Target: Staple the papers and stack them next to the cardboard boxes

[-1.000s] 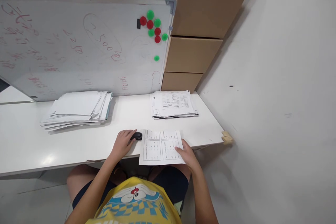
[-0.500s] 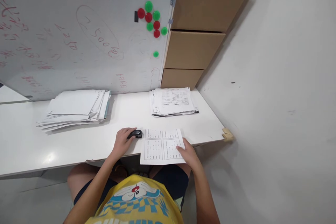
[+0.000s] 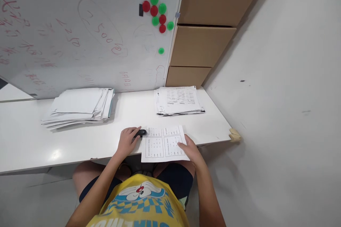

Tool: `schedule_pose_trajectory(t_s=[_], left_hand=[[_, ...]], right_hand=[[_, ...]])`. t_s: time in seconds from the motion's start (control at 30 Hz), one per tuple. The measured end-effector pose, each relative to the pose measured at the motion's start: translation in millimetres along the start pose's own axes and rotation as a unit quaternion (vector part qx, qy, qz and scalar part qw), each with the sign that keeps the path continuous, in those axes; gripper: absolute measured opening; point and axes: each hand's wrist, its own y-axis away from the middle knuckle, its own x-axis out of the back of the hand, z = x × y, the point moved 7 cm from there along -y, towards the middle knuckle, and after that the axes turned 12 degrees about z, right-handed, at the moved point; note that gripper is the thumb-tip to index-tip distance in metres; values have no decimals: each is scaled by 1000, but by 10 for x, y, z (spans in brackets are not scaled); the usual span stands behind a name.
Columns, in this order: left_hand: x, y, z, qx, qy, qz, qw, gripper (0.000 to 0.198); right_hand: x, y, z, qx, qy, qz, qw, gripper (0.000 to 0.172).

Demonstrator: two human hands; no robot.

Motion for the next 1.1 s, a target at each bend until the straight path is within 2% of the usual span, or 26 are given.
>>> schedule_pose_trajectory(t_s=[0.27,0.4,0.5,0.67,0.73,0.83,0.9,0.97,1.03,1.1], left_hand=[[-63,1,12,-49,-62,4,997,35],[-56,-14,15,-71,-93,15,993,34],[-35,-19,3,-81,-99,28,991,34],[-4,52,10,-67,-78,42,994,35],[-1,86,25,-55,-65,25,996,36],[45,62,14,-49,-18,-31,998,40],[189,-58,-103,-46,23,-49,998,43],[464,-270,-386,-35,21,-16,999,42],[828,-501,-830,-7,-52,54,997,41],[1181,-652,-1349,59,-158,115,979,48]], right_hand=[[-58,58,96,-49,-63,-14,997,38],[-104,13,102,-33,-74,-30,996,42],[-87,-52,44,5,-42,-11,999,43],[87,-272,-213,72,28,26,997,38],[248,-480,-399,99,27,62,993,39],[550,-937,-723,148,19,155,977,46],[671,-1297,-909,175,80,199,961,50],[697,-1657,-1032,185,165,213,945,55],[659,-1955,-1098,190,249,206,927,61],[596,-2129,-1136,207,333,201,898,69]])
